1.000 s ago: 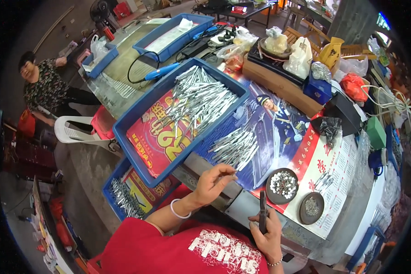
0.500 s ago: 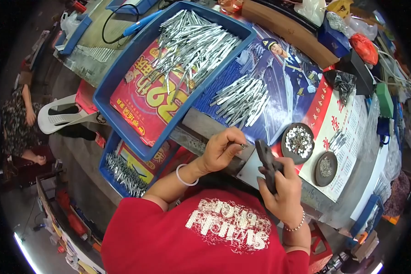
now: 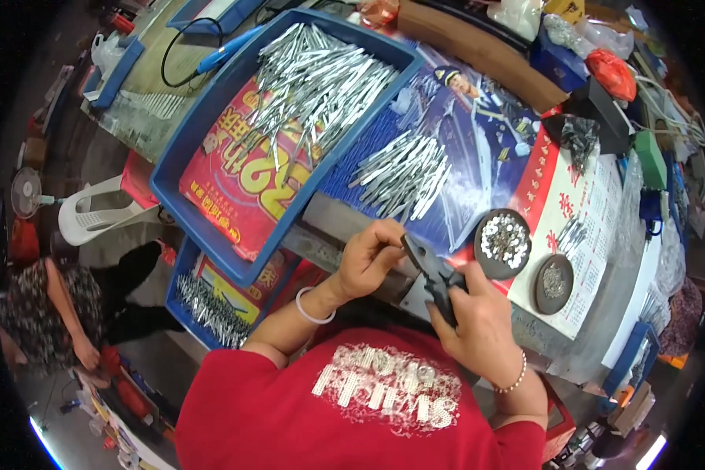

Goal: Using pliers to process or assemble small metal wire components at a workshop table.

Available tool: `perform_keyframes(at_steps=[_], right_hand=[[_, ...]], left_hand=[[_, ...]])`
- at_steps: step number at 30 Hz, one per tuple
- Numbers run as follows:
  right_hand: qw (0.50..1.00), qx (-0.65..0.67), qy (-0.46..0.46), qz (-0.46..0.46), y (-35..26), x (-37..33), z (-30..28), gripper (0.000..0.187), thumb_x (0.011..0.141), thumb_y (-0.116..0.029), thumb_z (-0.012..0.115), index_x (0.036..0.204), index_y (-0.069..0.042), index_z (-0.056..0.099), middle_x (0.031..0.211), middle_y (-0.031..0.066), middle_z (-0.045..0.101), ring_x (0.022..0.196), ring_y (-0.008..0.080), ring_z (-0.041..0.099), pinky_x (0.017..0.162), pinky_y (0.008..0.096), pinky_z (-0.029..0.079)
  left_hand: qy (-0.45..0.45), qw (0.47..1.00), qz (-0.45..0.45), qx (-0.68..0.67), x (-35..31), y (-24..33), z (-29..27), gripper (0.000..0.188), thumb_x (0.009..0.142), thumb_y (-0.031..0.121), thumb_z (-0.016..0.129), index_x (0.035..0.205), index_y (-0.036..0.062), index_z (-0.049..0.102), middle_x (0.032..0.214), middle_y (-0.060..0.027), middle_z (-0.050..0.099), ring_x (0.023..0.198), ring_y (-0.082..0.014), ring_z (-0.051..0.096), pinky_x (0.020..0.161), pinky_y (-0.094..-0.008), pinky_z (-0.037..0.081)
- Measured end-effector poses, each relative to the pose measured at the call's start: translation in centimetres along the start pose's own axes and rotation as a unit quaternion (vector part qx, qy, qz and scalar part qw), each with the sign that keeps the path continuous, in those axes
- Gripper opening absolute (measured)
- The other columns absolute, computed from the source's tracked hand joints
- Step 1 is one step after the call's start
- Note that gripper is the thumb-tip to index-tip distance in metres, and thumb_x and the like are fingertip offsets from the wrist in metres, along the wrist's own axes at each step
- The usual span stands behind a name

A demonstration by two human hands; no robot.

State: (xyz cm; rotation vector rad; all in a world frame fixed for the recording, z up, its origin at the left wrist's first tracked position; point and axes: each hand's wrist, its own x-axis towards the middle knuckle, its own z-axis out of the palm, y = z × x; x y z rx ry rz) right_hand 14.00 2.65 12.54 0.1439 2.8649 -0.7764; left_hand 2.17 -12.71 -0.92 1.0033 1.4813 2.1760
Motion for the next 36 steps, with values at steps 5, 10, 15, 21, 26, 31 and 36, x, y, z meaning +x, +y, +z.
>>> perform_keyframes(at_steps=[5, 10, 15, 21, 26, 31, 36], right_hand=[[0.995, 0.077, 0.065, -0.006, 1.0, -1.5, -0.4, 0.028, 0.071, -0.006, 0.073, 0.099, -0.001, 0.070, 0.096, 0.0162, 0.056, 0.072, 0.0329, 0.060, 0.064, 0.0378, 0.047], [0.999, 0.038, 0.035, 0.004, 1.9, -3.0, 1.2, 0.029, 0.070, -0.012, 0.076, 0.096, -0.001, 0.070, 0.094, 0.0156, 0.055, 0.068, 0.0332, 0.059, 0.061, 0.0388, 0.047], [0.999, -0.011, 0.040, -0.029, 2.5, -3.7, 1.9, 0.029, 0.066, -0.018, 0.079, 0.081, 0.002, 0.066, 0.098, 0.0201, 0.055, 0.072, 0.0352, 0.059, 0.062, 0.0405, 0.048], [0.998, -0.041, 0.011, -0.039, 1.9, -4.2, 1.2, 0.038, 0.062, -0.027, 0.082, 0.075, 0.002, 0.062, 0.100, 0.0204, 0.054, 0.081, 0.0353, 0.058, 0.065, 0.0417, 0.048], [0.997, -0.066, -0.003, -0.039, 1.9, -4.2, 0.5, 0.040, 0.061, -0.028, 0.083, 0.082, 0.001, 0.066, 0.101, 0.0198, 0.053, 0.086, 0.0344, 0.058, 0.067, 0.0413, 0.048], [0.997, -0.071, -0.016, -0.039, 2.0, -4.5, 0.0, 0.041, 0.062, -0.028, 0.083, 0.087, 0.000, 0.067, 0.103, 0.0192, 0.052, 0.091, 0.0339, 0.056, 0.070, 0.0408, 0.047], [0.996, -0.080, -0.020, -0.044, 2.0, -4.7, -0.2, 0.043, 0.061, -0.029, 0.082, 0.092, -0.002, 0.068, 0.104, 0.0183, 0.051, 0.093, 0.0334, 0.055, 0.071, 0.0400, 0.047]], left_hand=[[0.079, 0.970, -0.157, -0.167, -0.8, 1.2, 0.6, 0.007, 0.101, 0.010, 0.048, 0.099, 0.0032, 0.049, 0.084, -0.0043, 0.054, 0.068, -0.0089, 0.051, 0.064, -0.0219, 0.044], [0.078, 0.927, -0.266, -0.252, -1.2, 2.7, 1.2, 0.011, 0.101, 0.016, 0.050, 0.098, 0.0050, 0.051, 0.083, -0.0029, 0.055, 0.064, -0.0081, 0.049, 0.057, -0.0206, 0.039], [0.074, 0.901, -0.317, -0.285, -1.0, 3.7, 1.7, 0.012, 0.100, 0.017, 0.052, 0.099, 0.0054, 0.053, 0.084, -0.0025, 0.056, 0.063, -0.0074, 0.049, 0.056, -0.0197, 0.038], [0.046, 0.890, -0.353, -0.286, -1.1, 3.9, 1.9, 0.011, 0.100, 0.017, 0.051, 0.099, 0.0058, 0.052, 0.084, -0.0020, 0.056, 0.063, -0.0066, 0.049, 0.056, -0.0199, 0.038], [0.031, 0.895, -0.342, -0.285, -1.4, 3.8, 2.2, 0.011, 0.100, 0.017, 0.051, 0.099, 0.0066, 0.050, 0.083, -0.0020, 0.054, 0.062, -0.0061, 0.048, 0.054, -0.0195, 0.036], [0.027, 0.905, -0.338, -0.257, -1.2, 5.0, 2.9, 0.011, 0.100, 0.018, 0.051, 0.096, 0.0073, 0.050, 0.076, -0.0001, 0.052, 0.060, -0.0051, 0.046, 0.051, -0.0182, 0.034], [0.021, 0.921, -0.333, -0.200, -1.3, 5.5, 3.3, 0.013, 0.101, 0.019, 0.051, 0.096, 0.0069, 0.050, 0.072, 0.0011, 0.051, 0.058, -0.0040, 0.045, 0.050, -0.0174, 0.032]])
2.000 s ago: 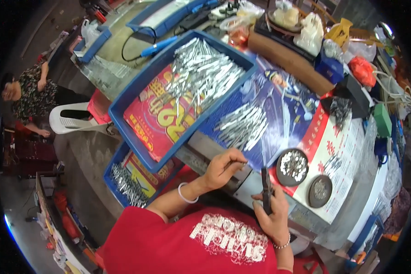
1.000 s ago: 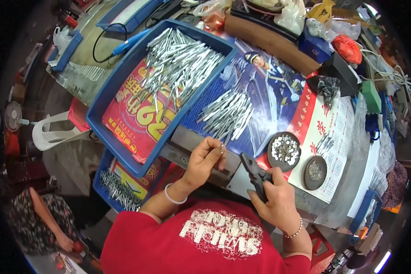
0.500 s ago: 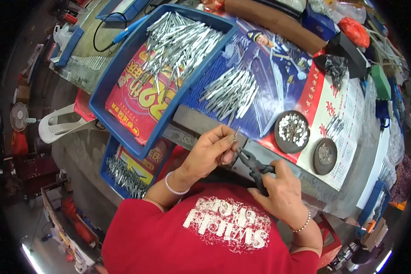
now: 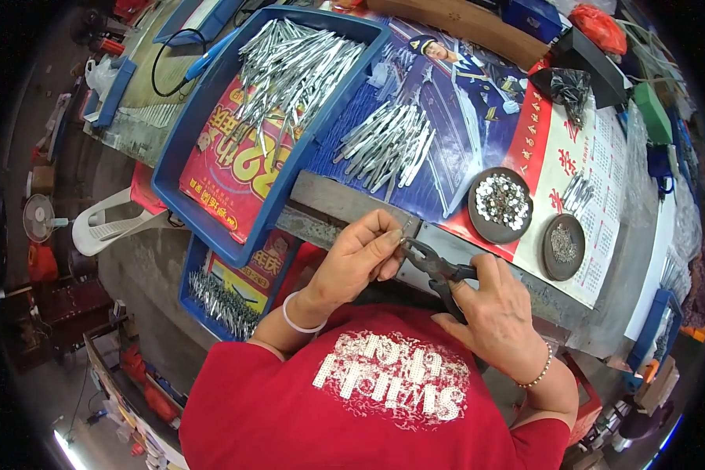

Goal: Using pliers to process or assemble small metal wire components at a workshop table.

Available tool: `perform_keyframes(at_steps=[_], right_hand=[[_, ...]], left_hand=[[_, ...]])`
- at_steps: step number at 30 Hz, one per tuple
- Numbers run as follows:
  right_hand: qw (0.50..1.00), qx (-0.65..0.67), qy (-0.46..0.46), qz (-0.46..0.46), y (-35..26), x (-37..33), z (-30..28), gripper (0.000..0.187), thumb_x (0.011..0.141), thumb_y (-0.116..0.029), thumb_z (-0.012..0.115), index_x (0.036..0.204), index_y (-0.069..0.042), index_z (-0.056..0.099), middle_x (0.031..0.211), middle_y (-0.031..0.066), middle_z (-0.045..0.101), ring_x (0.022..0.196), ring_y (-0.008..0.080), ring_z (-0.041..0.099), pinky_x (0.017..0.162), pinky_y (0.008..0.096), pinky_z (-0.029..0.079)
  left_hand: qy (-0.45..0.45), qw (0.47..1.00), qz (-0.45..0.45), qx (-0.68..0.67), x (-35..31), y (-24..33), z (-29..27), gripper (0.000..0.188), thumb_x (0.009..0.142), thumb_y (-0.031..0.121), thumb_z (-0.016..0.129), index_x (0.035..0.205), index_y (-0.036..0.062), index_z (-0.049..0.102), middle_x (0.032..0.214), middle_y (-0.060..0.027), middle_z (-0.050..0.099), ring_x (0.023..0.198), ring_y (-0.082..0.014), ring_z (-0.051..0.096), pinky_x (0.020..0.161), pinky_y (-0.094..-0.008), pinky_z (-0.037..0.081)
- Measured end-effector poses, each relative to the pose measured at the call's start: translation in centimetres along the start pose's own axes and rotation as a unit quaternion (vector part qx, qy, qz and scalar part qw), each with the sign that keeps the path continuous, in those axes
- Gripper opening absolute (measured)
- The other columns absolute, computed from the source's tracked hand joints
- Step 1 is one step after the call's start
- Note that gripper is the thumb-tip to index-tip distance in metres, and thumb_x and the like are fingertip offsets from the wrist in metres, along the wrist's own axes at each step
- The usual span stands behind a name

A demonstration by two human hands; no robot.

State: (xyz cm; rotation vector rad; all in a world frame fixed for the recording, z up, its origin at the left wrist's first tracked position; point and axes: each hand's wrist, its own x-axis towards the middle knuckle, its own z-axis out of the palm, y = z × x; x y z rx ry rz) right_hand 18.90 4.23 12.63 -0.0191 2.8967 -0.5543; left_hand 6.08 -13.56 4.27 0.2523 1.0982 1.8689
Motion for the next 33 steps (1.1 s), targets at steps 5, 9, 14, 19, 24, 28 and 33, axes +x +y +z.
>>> perform_keyframes(at_steps=[5, 9, 14, 19, 24, 28, 33], right_hand=[[1.000, -0.012, -0.013, -0.017, 0.2, 0.1, -0.3, 0.044, 0.061, -0.028, 0.082, 0.095, -0.004, 0.068, 0.102, 0.0169, 0.048, 0.092, 0.0328, 0.054, 0.070, 0.0398, 0.046], [1.000, -0.014, -0.011, -0.018, 0.3, 0.3, -0.4, 0.042, 0.062, -0.028, 0.082, 0.093, -0.004, 0.069, 0.101, 0.0162, 0.047, 0.091, 0.0322, 0.054, 0.069, 0.0399, 0.046], [0.998, -0.022, -0.054, 0.009, 0.2, 0.4, -0.2, 0.037, 0.068, -0.025, 0.079, 0.096, -0.004, 0.069, 0.096, 0.0157, 0.047, 0.086, 0.0318, 0.054, 0.068, 0.0388, 0.045], [0.917, 0.342, -0.206, 0.013, 3.1, 1.8, -0.8, 0.045, 0.069, -0.029, 0.079, 0.105, -0.005, 0.070, 0.087, 0.0155, 0.048, 0.080, 0.0329, 0.054, 0.067, 0.0386, 0.044], [0.977, 0.159, -0.141, 0.020, 1.3, 1.2, -0.7, 0.050, 0.065, -0.033, 0.082, 0.105, -0.005, 0.070, 0.089, 0.0163, 0.049, 0.078, 0.0331, 0.055, 0.066, 0.0395, 0.046], [0.994, 0.063, -0.083, 0.019, 0.5, 1.3, -0.1, 0.046, 0.064, -0.033, 0.083, 0.096, -0.003, 0.069, 0.093, 0.0167, 0.049, 0.083, 0.0328, 0.056, 0.067, 0.0403, 0.047], [0.999, 0.027, -0.042, -0.007, 0.3, 1.6, -0.1, 0.040, 0.064, -0.029, 0.082, 0.089, -0.002, 0.067, 0.098, 0.0167, 0.048, 0.086, 0.0329, 0.056, 0.069, 0.0405, 0.046]], left_hand=[[-0.015, 1.000, -0.004, 0.015, 0.0, 0.2, -0.3, 0.013, 0.100, 0.018, 0.051, 0.093, 0.0067, 0.049, 0.077, 0.0024, 0.050, 0.060, -0.0034, 0.047, 0.052, -0.0180, 0.037], [-0.013, 1.000, -0.017, 0.021, 0.4, 0.2, -0.3, 0.013, 0.100, 0.018, 0.051, 0.093, 0.0065, 0.049, 0.078, 0.0022, 0.050, 0.059, -0.0033, 0.047, 0.052, -0.0181, 0.038], [-0.006, 0.999, 0.005, 0.047, 0.5, -0.1, -0.3, 0.012, 0.100, 0.016, 0.051, 0.093, 0.0059, 0.050, 0.072, 0.0023, 0.050, 0.059, -0.0030, 0.046, 0.053, -0.0178, 0.036], [0.012, 0.994, 0.054, 0.093, 0.5, -0.6, -0.4, 0.012, 0.100, 0.014, 0.052, 0.092, 0.0054, 0.049, 0.072, 0.0029, 0.049, 0.060, -0.0027, 0.047, 0.054, -0.0187, 0.040], [0.035, 0.998, 0.036, 0.031, 0.9, -0.2, -0.9, 0.012, 0.101, 0.017, 0.051, 0.096, 0.0063, 0.051, 0.074, 0.0024, 0.052, 0.060, -0.0032, 0.045, 0.054, -0.0172, 0.035], [0.026, 0.999, 0.020, 0.014, 0.9, 0.2, -1.2, 0.011, 0.100, 0.018, 0.052, 0.096, 0.0072, 0.051, 0.075, 0.0027, 0.052, 0.059, -0.0031, 0.045, 0.053, -0.0167, 0.034], [0.015, 0.999, 0.001, 0.035, 0.7, 0.2, -1.3, 0.011, 0.100, 0.017, 0.052, 0.096, 0.0071, 0.051, 0.072, 0.0029, 0.051, 0.059, -0.0030, 0.045, 0.052, -0.0170, 0.034]])
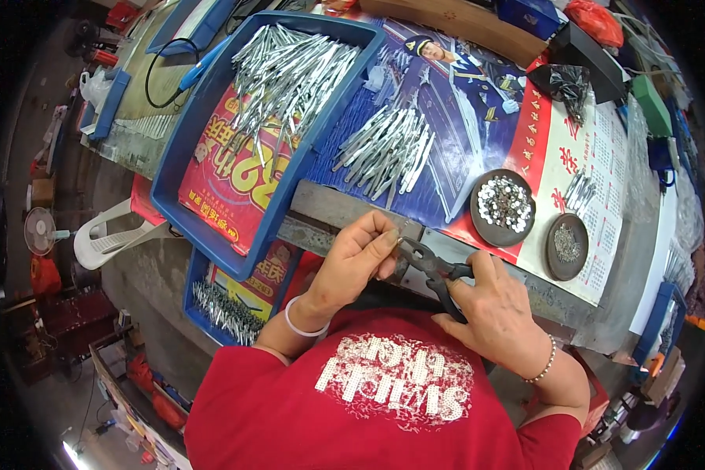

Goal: Using pliers to process or assemble small metal wire components at a workshop table.

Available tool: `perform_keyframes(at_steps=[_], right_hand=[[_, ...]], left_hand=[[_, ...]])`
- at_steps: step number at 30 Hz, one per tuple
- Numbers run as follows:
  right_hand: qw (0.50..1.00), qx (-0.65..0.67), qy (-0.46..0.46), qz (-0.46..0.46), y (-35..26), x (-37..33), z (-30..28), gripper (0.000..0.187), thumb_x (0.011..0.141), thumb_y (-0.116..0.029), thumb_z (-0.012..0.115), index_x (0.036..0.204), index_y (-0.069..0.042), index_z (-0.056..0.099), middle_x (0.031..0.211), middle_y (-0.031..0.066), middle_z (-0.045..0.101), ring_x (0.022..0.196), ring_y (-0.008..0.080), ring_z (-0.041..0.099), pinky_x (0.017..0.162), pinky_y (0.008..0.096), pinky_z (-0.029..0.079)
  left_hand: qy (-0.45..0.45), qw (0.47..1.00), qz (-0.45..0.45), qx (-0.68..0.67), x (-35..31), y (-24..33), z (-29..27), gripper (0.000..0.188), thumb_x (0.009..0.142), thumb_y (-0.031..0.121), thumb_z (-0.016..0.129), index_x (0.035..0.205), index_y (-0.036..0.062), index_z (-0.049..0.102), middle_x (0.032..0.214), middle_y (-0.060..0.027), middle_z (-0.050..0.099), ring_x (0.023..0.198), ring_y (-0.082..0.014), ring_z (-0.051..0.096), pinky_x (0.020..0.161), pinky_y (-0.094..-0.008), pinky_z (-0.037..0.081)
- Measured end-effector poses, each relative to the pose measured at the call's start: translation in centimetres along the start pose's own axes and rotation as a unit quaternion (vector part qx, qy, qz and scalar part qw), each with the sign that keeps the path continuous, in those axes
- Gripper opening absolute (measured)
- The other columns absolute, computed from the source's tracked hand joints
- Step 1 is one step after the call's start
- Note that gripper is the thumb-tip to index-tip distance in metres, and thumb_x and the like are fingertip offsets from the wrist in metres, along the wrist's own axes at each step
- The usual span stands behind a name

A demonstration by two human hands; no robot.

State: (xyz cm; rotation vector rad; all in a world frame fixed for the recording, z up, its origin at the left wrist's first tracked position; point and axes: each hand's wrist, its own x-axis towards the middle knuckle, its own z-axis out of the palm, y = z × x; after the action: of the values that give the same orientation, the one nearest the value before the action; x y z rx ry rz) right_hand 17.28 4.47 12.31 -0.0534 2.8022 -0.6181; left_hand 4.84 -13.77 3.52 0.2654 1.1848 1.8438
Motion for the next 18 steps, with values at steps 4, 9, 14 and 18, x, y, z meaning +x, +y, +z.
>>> perform_keyframes(at_steps=[4, 9, 14, 18], right_hand=[[1.000, -0.009, 0.011, 0.001, 0.0, 0.0, 0.1, 0.038, 0.064, -0.028, 0.082, 0.088, -0.003, 0.067, 0.099, 0.0163, 0.047, 0.088, 0.0322, 0.055, 0.070, 0.0400, 0.046], [1.000, -0.025, 0.004, -0.005, -0.1, 0.1, 0.0, 0.034, 0.066, -0.026, 0.080, 0.088, -0.004, 0.068, 0.099, 0.0159, 0.046, 0.087, 0.0312, 0.055, 0.069, 0.0401, 0.045], [0.998, 0.018, -0.047, 0.025, -0.2, 0.2, -0.3, 0.035, 0.067, -0.026, 0.078, 0.090, -0.002, 0.068, 0.090, 0.0147, 0.047, 0.084, 0.0313, 0.054, 0.068, 0.0392, 0.044], [0.870, 0.445, -0.205, 0.053, 1.8, 0.7, -0.7, 0.044, 0.069, -0.028, 0.077, 0.102, -0.001, 0.069, 0.082, 0.0137, 0.048, 0.077, 0.0323, 0.054, 0.065, 0.0382, 0.044]], left_hand=[[-0.002, 1.000, 0.010, 0.000, 0.0, 0.0, 0.0, 0.011, 0.100, 0.017, 0.052, 0.095, 0.0066, 0.051, 0.071, 0.0029, 0.050, 0.059, -0.0030, 0.045, 0.052, -0.0171, 0.034], [-0.014, 1.000, -0.005, -0.004, -0.1, 0.2, 0.0, 0.011, 0.100, 0.015, 0.052, 0.094, 0.0058, 0.051, 0.072, 0.0025, 0.050, 0.060, -0.0034, 0.046, 0.054, -0.0177, 0.035], [-0.011, 0.999, 0.024, 0.031, 0.1, -0.5, 0.0, 0.012, 0.100, 0.014, 0.052, 0.093, 0.0051, 0.050, 0.071, 0.0024, 0.050, 0.059, -0.0032, 0.046, 0.053, -0.0182, 0.037], [0.001, 0.995, 0.063, 0.072, -0.2, -0.3, 0.2, 0.013, 0.100, 0.014, 0.052, 0.091, 0.0048, 0.049, 0.070, 0.0023, 0.049, 0.058, -0.0030, 0.045, 0.053, -0.0189, 0.038]])
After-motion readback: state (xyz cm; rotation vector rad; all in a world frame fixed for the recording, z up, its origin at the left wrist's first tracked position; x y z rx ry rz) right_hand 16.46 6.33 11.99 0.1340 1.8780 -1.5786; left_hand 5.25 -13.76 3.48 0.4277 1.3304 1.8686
